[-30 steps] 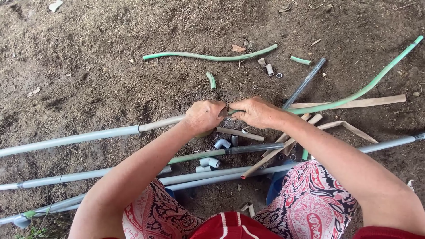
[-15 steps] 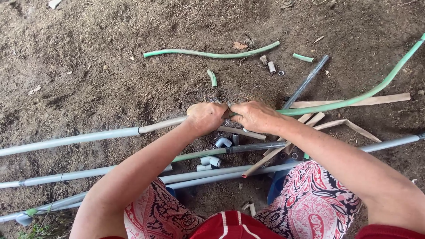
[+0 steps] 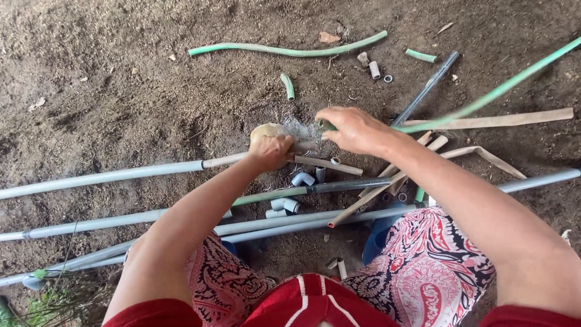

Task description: Fitting a flexible pipe into a PVC elbow connector using hands and a wooden pole for leverage.

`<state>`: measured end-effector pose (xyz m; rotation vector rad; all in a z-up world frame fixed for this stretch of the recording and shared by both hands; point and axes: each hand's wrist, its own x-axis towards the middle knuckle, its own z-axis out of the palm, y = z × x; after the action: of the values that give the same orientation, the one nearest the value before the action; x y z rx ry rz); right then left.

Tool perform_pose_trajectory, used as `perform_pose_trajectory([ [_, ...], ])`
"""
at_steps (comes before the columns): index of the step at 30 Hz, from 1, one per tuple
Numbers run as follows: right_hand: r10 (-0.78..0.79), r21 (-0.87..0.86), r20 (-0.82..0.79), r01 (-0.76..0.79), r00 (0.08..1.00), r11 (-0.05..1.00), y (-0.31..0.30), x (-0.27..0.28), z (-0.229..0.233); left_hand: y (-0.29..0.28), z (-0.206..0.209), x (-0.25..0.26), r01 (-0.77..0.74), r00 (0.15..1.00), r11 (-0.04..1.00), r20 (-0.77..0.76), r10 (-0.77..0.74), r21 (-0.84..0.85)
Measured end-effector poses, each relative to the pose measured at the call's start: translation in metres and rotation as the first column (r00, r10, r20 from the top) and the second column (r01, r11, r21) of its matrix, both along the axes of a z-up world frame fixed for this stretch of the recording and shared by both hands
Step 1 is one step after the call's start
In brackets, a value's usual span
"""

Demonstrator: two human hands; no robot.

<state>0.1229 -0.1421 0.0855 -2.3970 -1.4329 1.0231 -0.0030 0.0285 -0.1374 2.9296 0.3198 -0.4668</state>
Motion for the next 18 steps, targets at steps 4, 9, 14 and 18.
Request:
perform_pose_trajectory([
  [4,0.078,0.097,0.056,-0.083,0.995,0.992,-0.001,0.011,-0.013,-0.007,-0.022,0.007,-0.002,0.998,1.0,-0.055,0.003,0.012],
  [9,0.104,0.198,0.114,-0.125,0.988,0.972,0.003,0.021,-0.031,-0.047,-0.074,0.035,0.003,0.944,0.983,0.323,-0.064,0.186],
  [14,0.156,0.239,0.061,-0.166,0.986,0.957,-0.006,0.019,-0.022,-0.062,-0.134,0.059,0.046,0.995,0.942,0.073,-0.074,0.332],
  [18,0.166,0.22,0.034,-0.169,0.986,0.961,-0.003,0.021,-0.029,-0.044,-0.16,0.062,0.112,0.916,0.9,0.308,-0.258,0.421],
])
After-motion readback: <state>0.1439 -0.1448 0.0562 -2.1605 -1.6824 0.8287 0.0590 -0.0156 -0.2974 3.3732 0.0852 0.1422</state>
